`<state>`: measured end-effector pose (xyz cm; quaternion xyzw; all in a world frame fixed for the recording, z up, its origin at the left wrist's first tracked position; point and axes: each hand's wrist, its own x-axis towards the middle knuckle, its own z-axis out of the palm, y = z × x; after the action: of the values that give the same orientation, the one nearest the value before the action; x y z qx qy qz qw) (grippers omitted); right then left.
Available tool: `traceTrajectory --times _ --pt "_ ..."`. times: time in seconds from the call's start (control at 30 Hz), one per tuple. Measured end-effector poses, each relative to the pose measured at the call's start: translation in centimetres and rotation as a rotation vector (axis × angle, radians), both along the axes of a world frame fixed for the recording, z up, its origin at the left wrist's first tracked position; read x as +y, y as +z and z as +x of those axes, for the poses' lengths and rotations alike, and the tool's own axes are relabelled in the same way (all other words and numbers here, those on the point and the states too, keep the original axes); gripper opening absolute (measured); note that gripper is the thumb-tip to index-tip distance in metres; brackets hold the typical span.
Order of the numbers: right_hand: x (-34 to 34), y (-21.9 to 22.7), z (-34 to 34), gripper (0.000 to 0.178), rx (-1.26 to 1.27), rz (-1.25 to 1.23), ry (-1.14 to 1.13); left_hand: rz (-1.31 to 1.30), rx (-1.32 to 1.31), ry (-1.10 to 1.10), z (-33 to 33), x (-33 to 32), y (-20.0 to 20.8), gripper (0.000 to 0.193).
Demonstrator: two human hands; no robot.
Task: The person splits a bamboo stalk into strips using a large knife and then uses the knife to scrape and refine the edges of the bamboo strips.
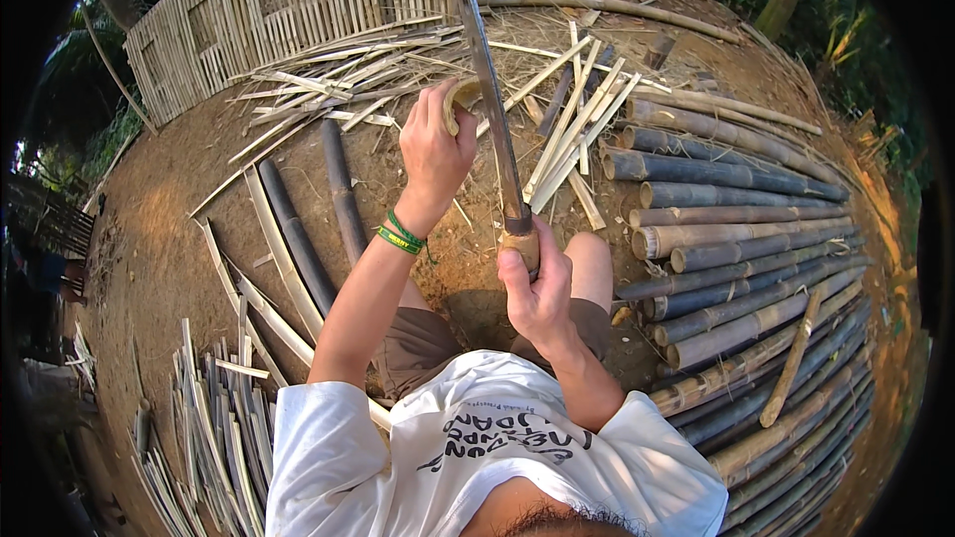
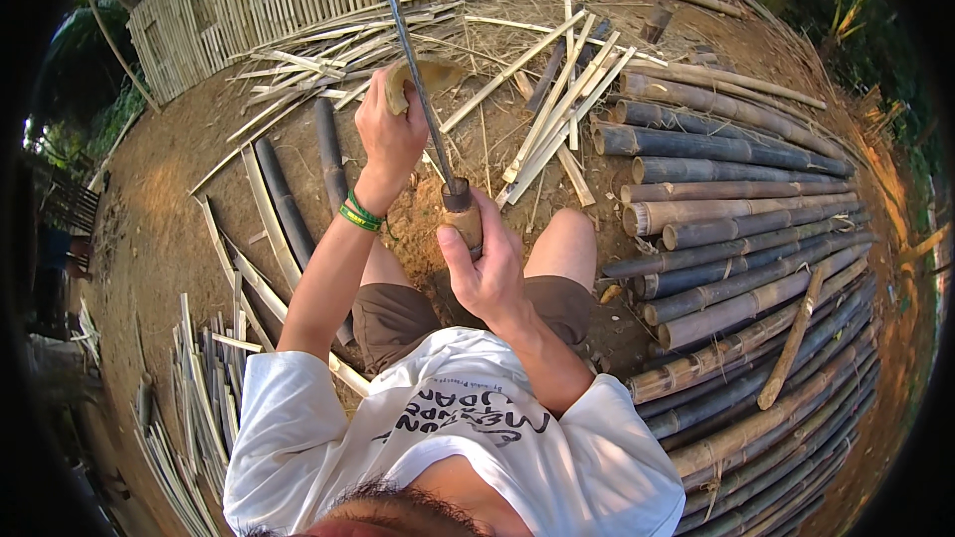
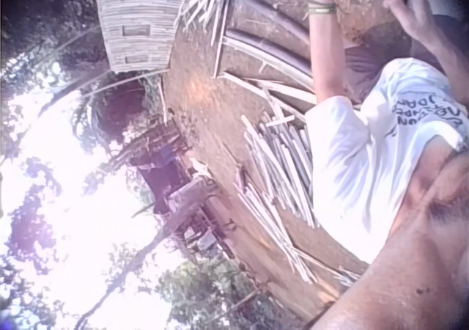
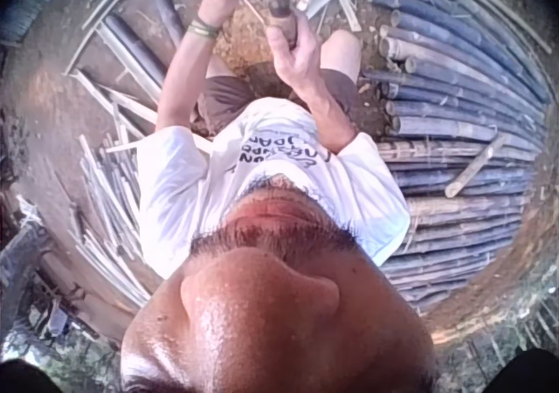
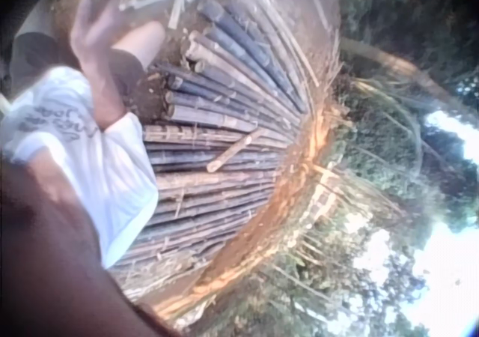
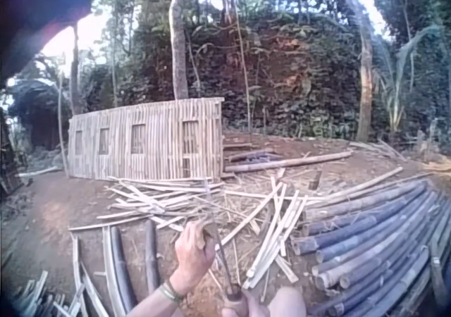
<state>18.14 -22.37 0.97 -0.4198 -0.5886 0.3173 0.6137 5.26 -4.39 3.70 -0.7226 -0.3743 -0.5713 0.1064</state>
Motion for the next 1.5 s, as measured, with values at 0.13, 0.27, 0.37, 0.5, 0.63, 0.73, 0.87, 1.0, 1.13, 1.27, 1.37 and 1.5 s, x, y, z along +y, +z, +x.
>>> traceTrajectory --times 0.13,0.27,0.37,0.5,0.63,0.73,0.87,1.0,1.13,1.27,1.37,1.5 --pt "0.1 0.2 0.0 0.051 0.011 -0.013 0.017 -0.023 -0.007 0.0 -0.4 0.1 -0.1 0.039" --pt "0.4 -0.2 0.1 0.051 -0.022 0.039 0.009 -0.016 -0.014 -0.002 -0.5 0.1 -0.1 0.038" --pt "0.3 -0.1 -0.1 0.051 -0.016 0.031 0.018 0.008 -0.013 -0.005 -0.6 0.1 -0.1 0.037" --pt "0.2 0.0 -0.2 0.05 -0.033 0.024 0.009 0.025 -0.008 -0.005 -0.4 0.0 0.0 0.037" --pt "0.3 0.2 -0.3 0.05 -0.05 0.038 -0.014 -0.004 0.005 0.009 -0.6 0.0 -0.4 0.036" --pt "0.0 0.2 -0.1 0.051 -0.033 -0.017 -0.004 -0.018 0.011 0.006 -0.3 0.0 -0.4 0.036" --pt "0.5 -0.2 0.2 0.051 -0.038 -0.011 -0.008 -0.039 0.009 0.001 -0.1 -0.1 -0.1 0.036" --pt "0.8 -0.3 0.8 0.05 -0.028 -0.028 0.009 -0.052 0.002 -0.002 0.2 0.1 0.0 0.035" --pt "1.2 0.0 0.4 0.047 -0.143 0.023 -0.105 -0.081 0.026 0.001 0.0 0.1 0.4 0.034" --pt "1.6 0.7 0.4 0.045 -0.156 0.065 -0.109 -0.165 0.001 -0.021 -0.1 -0.8 1.2 0.038" --pt "1.8 1.1 0.3 0.044 -0.155 0.065 -0.112 -0.138 -0.038 -0.045 -0.1 -1.8 1.8 0.042" --pt "2.0 1.1 0.5 0.044 -0.153 0.054 -0.099 -0.238 -0.299 -0.288 -0.8 -3.7 2.8 0.036"
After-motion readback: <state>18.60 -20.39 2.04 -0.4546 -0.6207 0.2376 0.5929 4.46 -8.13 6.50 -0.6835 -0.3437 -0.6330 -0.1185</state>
